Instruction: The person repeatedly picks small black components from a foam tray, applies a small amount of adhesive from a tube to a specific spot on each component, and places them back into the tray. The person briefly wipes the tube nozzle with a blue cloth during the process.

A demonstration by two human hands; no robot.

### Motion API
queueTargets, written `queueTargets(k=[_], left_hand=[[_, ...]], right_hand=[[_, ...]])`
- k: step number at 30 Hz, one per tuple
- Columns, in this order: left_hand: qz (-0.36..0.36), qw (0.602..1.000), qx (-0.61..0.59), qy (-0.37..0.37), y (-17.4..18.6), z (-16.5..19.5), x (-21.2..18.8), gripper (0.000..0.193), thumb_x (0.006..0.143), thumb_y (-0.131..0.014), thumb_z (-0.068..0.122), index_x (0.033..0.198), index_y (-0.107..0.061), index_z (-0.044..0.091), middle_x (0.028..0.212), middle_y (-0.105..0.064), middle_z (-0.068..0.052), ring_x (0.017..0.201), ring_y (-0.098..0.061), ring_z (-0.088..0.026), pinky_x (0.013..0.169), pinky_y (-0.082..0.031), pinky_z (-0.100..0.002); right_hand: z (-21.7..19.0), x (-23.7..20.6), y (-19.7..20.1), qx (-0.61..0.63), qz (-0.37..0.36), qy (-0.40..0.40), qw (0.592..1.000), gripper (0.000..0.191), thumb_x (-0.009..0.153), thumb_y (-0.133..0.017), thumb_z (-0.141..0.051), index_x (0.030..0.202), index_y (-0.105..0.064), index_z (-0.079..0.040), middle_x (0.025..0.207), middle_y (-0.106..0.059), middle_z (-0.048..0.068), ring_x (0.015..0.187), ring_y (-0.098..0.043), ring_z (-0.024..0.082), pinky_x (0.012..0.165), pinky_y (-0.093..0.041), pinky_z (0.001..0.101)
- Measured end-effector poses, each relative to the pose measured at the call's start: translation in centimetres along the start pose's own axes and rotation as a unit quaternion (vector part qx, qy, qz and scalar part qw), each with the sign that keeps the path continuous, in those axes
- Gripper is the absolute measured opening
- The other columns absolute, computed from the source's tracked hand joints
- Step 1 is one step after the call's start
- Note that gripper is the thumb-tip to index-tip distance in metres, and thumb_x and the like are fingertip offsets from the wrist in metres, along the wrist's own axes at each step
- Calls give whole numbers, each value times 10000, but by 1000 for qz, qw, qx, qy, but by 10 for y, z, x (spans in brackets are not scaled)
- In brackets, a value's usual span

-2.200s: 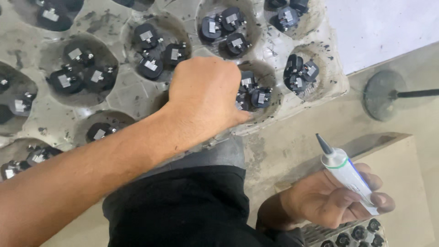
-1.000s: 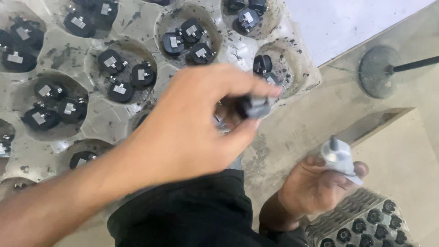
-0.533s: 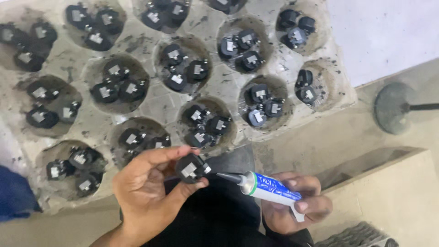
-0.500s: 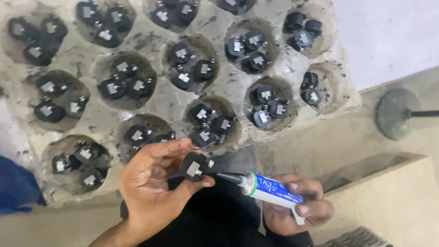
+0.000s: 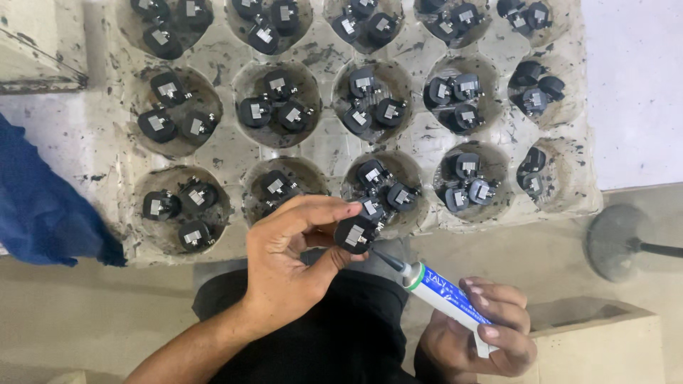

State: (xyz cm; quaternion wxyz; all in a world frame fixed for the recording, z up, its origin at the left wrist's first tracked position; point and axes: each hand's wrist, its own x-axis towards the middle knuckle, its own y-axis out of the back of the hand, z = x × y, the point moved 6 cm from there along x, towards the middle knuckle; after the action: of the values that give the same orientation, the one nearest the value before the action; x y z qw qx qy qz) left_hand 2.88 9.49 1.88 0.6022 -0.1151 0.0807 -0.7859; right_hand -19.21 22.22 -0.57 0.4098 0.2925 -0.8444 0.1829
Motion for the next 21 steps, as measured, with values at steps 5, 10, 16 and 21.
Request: queueTargets(k=[5,10,16,21], left_hand=[[-21,1000,7,-4,1,5,-1,446,865,-717,-202,1259,-700,7,1270,-631,-118,1108,-729,-200,913,-706,-315],[-36,999,9,18,3,3,0,467,860,-701,-203,1272,-693,16,1279,-627,-118,1091,-729,-191,899,-711,-310],[-42,998,-13,54,4,-2,1,473,853,-701,-201,1275,-696,13,1279,-628,-114,1064,-736,-188,902,-709,-316],[-42,997,-31,57,4,-4,0,472,862,-702,-202,1284,-686,9,1283,-620,-107,1091,-735,-196,924,-703,-322]], right_hand=[[-5,-1,-6,-17,-12,-6,1000,292,933,-732,-86,1040,-462,-123,936,-586,65,803,-649,220,657,-641,327],[-7,0,-10,-24,-37,4,999,278,862,-688,-26,993,-463,-124,897,-576,66,777,-628,220,596,-631,333],[-8,3,-14,15,-29,17,999,292,822,-681,-19,970,-455,-130,888,-572,58,767,-597,196,557,-617,298],[-5,4,-14,31,2,13,999,292,750,-657,9,915,-457,-125,834,-567,62,758,-581,206,510,-597,308]])
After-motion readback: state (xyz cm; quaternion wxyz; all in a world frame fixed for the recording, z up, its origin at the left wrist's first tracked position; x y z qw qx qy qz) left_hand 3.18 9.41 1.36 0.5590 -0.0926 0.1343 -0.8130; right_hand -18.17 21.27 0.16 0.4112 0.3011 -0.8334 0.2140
